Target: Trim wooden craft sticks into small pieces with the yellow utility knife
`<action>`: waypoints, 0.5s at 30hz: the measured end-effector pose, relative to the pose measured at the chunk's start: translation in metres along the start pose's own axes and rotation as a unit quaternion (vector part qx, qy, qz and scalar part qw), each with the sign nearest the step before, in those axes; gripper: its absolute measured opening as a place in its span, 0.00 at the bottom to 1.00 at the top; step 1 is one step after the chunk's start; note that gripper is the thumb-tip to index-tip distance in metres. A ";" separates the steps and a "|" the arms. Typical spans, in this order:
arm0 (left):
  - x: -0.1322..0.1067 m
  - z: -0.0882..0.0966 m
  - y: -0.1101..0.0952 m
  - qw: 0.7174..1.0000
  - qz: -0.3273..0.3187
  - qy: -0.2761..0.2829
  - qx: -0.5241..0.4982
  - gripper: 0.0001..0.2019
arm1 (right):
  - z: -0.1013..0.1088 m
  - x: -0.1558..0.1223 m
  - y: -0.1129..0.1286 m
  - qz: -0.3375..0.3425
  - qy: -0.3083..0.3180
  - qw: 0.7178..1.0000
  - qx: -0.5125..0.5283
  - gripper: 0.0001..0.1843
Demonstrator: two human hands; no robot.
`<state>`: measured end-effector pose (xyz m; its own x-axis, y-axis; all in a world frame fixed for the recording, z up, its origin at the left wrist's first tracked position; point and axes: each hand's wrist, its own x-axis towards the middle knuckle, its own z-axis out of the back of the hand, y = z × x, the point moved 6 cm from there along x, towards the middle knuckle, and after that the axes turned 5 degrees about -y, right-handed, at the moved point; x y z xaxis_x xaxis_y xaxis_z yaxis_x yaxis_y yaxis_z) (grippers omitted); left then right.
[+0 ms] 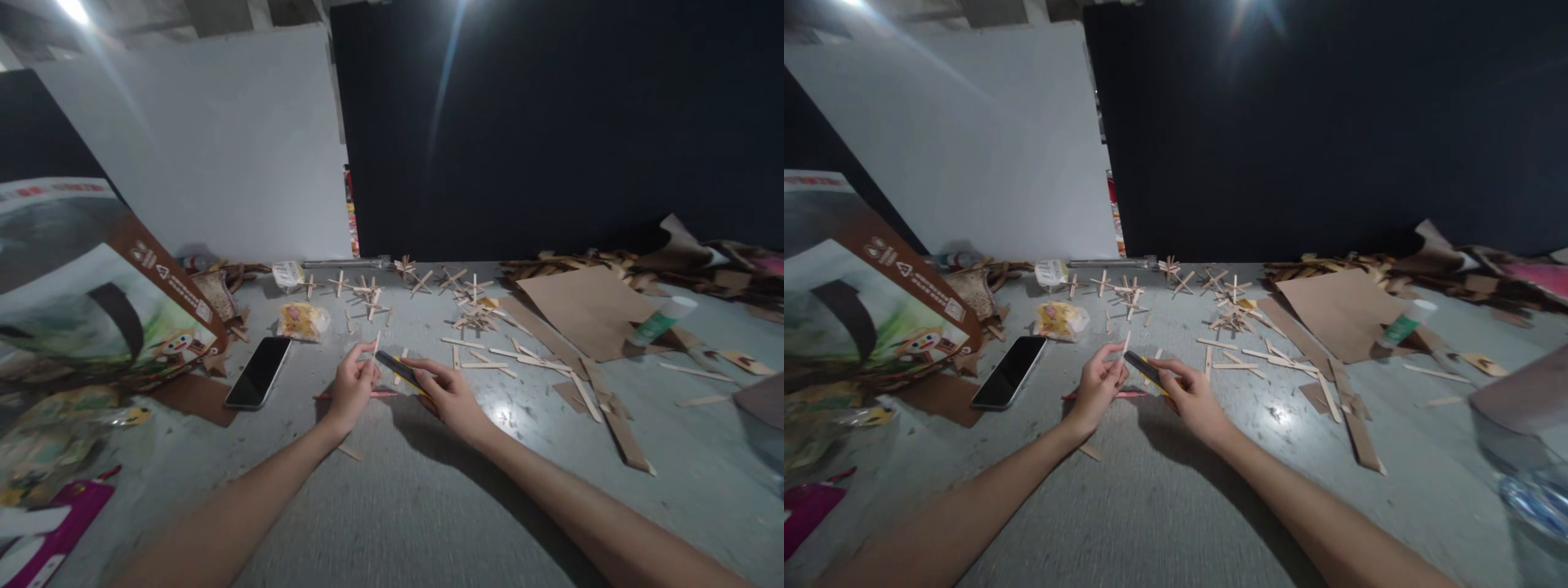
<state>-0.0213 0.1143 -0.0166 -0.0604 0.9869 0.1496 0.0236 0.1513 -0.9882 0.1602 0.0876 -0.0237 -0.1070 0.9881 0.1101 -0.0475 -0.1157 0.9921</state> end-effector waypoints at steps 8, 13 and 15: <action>0.002 0.003 0.003 1.000 0.001 -0.012 0.013 0.16 | 0.001 -0.001 0.004 0.027 -0.011 0.999 -0.017 0.26; 0.005 0.004 0.007 1.000 0.017 -0.020 0.008 0.13 | 0.001 -0.001 0.004 0.030 -0.010 0.999 -0.023 0.26; 0.005 0.004 0.008 0.999 0.022 -0.025 0.008 0.12 | 0.001 -0.001 0.003 0.027 -0.006 0.999 -0.022 0.27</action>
<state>-0.0252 0.1200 -0.0234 -0.1092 0.9884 0.1054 0.0105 0.1072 -0.9942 0.1609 0.0865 -0.0206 -0.0980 0.9814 0.1649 -0.0855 -0.1734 0.9811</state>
